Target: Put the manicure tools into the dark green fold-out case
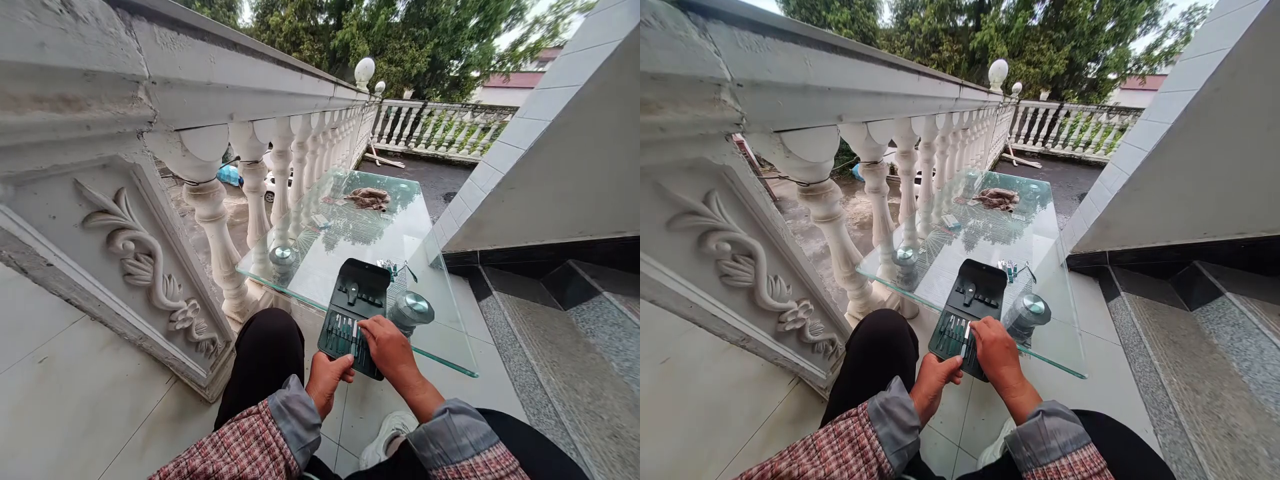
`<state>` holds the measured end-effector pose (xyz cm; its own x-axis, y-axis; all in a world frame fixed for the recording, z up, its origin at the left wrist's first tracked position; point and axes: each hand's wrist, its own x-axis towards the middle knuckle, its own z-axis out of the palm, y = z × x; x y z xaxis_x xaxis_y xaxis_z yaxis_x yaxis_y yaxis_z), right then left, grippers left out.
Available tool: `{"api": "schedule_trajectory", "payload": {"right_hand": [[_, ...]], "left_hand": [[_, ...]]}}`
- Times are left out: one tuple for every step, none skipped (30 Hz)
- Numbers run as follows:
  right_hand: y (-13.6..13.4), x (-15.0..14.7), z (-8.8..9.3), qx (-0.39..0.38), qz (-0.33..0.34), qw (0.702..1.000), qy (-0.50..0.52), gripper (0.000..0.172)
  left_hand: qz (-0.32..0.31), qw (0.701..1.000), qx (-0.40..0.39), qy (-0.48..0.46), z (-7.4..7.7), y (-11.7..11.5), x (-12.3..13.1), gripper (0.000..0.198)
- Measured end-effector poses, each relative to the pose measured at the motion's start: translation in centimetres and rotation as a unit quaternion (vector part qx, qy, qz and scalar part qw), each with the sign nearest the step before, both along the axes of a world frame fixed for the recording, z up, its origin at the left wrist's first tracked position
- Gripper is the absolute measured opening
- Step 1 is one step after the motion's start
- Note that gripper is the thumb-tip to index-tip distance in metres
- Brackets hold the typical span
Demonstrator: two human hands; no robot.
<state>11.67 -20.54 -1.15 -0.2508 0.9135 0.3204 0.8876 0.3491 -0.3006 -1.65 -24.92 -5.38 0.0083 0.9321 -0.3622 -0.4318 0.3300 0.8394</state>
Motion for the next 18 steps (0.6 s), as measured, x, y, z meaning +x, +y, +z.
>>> {"api": "schedule_trajectory", "payload": {"right_hand": [[-0.3,0.1,-0.1,-0.002,0.005,1.000,-0.006,0.027],[-0.6,0.1,-0.3,-0.005,0.012,1.000,-0.013,0.028],[-1.0,0.1,-0.5,-0.009,0.021,1.000,-0.021,0.029],[-1.3,0.1,-0.7,-0.013,0.029,0.999,-0.031,0.030],[-1.6,0.0,-0.8,-0.017,0.036,0.998,-0.041,0.031],[-1.9,0.0,-1.0,-0.021,0.040,0.998,-0.052,0.032],[-2.1,-0.1,-1.1,-0.026,0.041,0.997,-0.062,0.033],[-2.2,-0.1,-1.2,-0.031,0.040,0.996,-0.072,0.034],[-2.3,-0.1,-1.3,-0.037,0.037,0.995,-0.080,0.035],[-2.4,-0.1,-1.3,-0.043,0.033,0.995,-0.086,0.036],[-2.4,-0.1,-1.3,-0.048,0.030,0.994,-0.090,0.036],[-2.4,-0.1,-1.2,-0.053,0.026,0.994,-0.094,0.037],[-2.4,-0.1,-1.2,-0.058,0.021,0.993,-0.096,0.037],[-2.4,-0.1,-1.2,-0.062,0.016,0.993,-0.098,0.038],[-2.4,-0.2,-1.1,-0.067,0.012,0.993,-0.100,0.038],[-2.4,-0.2,-1.1,-0.071,0.009,0.992,-0.102,0.038],[-2.5,-0.3,-1.1,-0.075,0.008,0.992,-0.103,0.038],[-2.5,-0.3,-1.0,-0.078,0.008,0.992,-0.104,0.038]], "left_hand": [[0.000,1.000,-0.001,0.000,0.0,0.0,0.0,0.029],[0.001,1.000,-0.003,0.000,-0.1,0.0,0.1,0.028],[0.001,1.000,-0.004,0.000,-0.1,0.0,0.1,0.027],[0.001,1.000,-0.005,0.000,-0.2,0.1,0.2,0.026],[0.002,1.000,-0.006,0.001,-0.3,0.1,0.2,0.026],[0.003,1.000,-0.006,0.001,-0.3,0.1,0.3,0.026],[0.005,1.000,-0.007,0.002,-0.4,0.2,0.3,0.026],[0.006,1.000,-0.007,0.003,-0.4,0.2,0.3,0.026],[0.007,1.000,-0.007,0.004,-0.5,0.2,0.3,0.027],[0.007,1.000,-0.007,0.004,-0.5,0.3,0.3,0.028],[0.006,1.000,-0.007,0.004,-0.5,0.3,0.3,0.029],[0.005,1.000,-0.007,0.003,-0.6,0.3,0.3,0.030],[0.004,1.000,-0.007,0.002,-0.6,0.3,0.3,0.030],[0.003,1.000,-0.006,0.001,-0.5,0.3,0.3,0.031],[0.003,1.000,-0.006,0.000,-0.5,0.3,0.3,0.032],[0.002,1.000,-0.005,-0.001,-0.5,0.2,0.3,0.032],[0.002,1.000,-0.005,-0.001,-0.5,0.2,0.3,0.033],[0.002,1.000,-0.004,-0.002,-0.4,0.2,0.3,0.033]]}}
